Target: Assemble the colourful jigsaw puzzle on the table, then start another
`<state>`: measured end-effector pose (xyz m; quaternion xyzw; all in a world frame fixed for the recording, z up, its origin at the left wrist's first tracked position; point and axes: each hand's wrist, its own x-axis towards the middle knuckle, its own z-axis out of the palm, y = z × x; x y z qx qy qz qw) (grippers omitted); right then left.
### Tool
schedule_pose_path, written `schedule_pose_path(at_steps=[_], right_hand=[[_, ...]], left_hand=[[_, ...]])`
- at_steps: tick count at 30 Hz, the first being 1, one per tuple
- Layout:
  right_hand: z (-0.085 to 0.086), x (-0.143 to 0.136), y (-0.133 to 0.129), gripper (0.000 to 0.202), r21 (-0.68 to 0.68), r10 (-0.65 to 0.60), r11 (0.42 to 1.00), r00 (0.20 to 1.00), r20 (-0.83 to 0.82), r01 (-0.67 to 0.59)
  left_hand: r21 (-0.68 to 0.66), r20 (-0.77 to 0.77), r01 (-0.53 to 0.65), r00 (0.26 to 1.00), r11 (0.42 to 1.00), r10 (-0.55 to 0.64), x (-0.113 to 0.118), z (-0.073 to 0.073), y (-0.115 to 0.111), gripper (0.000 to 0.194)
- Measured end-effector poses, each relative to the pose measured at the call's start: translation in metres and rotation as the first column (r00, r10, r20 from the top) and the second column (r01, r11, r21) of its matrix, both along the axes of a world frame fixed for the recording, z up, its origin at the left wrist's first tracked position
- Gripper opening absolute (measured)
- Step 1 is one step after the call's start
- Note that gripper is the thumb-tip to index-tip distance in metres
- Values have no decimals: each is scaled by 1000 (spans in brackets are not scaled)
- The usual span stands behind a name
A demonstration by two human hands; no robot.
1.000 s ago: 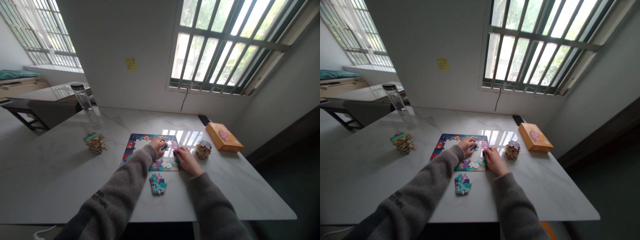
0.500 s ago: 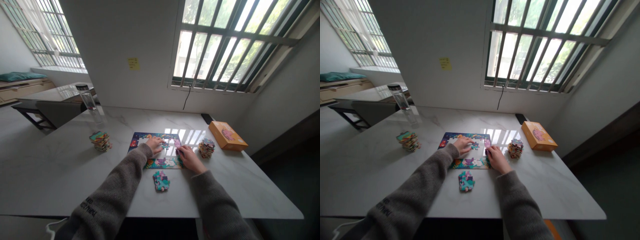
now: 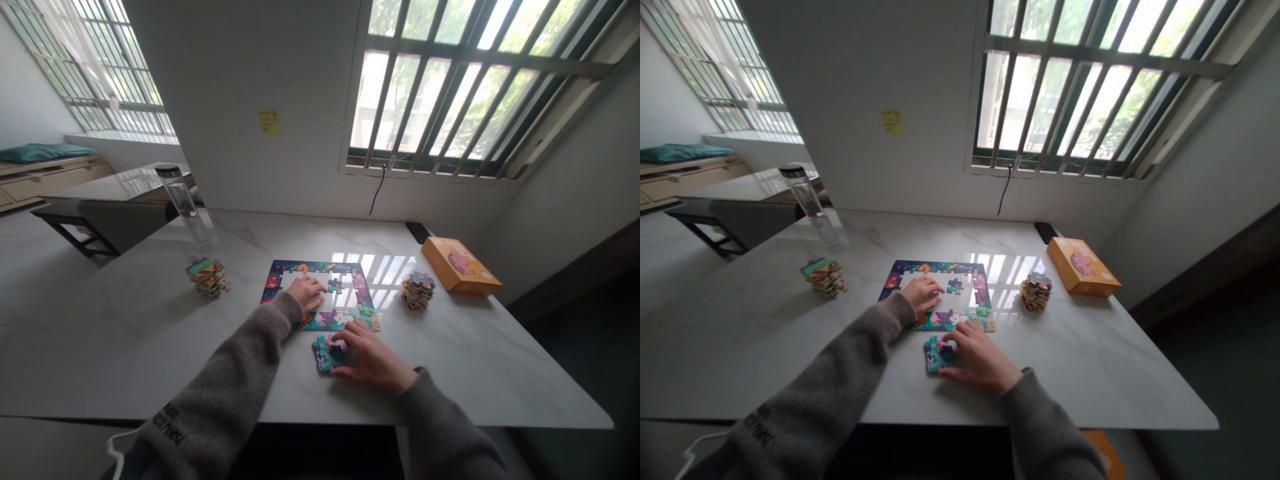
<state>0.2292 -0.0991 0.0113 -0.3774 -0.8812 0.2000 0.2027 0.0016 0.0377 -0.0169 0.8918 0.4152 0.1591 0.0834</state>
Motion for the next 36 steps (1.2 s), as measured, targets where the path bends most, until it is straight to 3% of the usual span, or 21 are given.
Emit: schedule_pose_path(at_steps=[6,11,14,17,22,26,30,33,36], right_hand=[[-1,2,-5,32,-27,3,1000,1000,13,-3],[-3,4,-2,36,-22,-18,1000,994,-111,15],[-2,8,7,33,65,-93,992,974,-204,109],[5,11,24,35,187,-173,958,957,-232,218],[18,8,59,42,336,-198,901,950,-242,274],[13,-5,80,37,408,-183,865,940,-287,293],[1,-14,81,38,371,-182,873,918,-353,316],[-5,-12,75,24,315,-137,909,909,-394,273],[-7,-6,70,17,211,-203,918,854,-479,337]], left_hand=[[17,17,77,997,997,-77,3,-4,-3,28],[25,93,65,993,998,-67,4,0,-3,27],[-23,284,76,956,997,-66,6,7,-6,22],[-175,461,97,887,980,-6,8,13,-9,30],[-284,550,130,834,950,51,9,16,-10,45],[-350,614,179,785,919,81,10,16,-9,46],[-345,686,164,716,924,129,9,14,-6,43],[-336,731,131,661,933,171,9,9,-2,41],[-353,741,155,648,923,175,10,7,-1,42]])
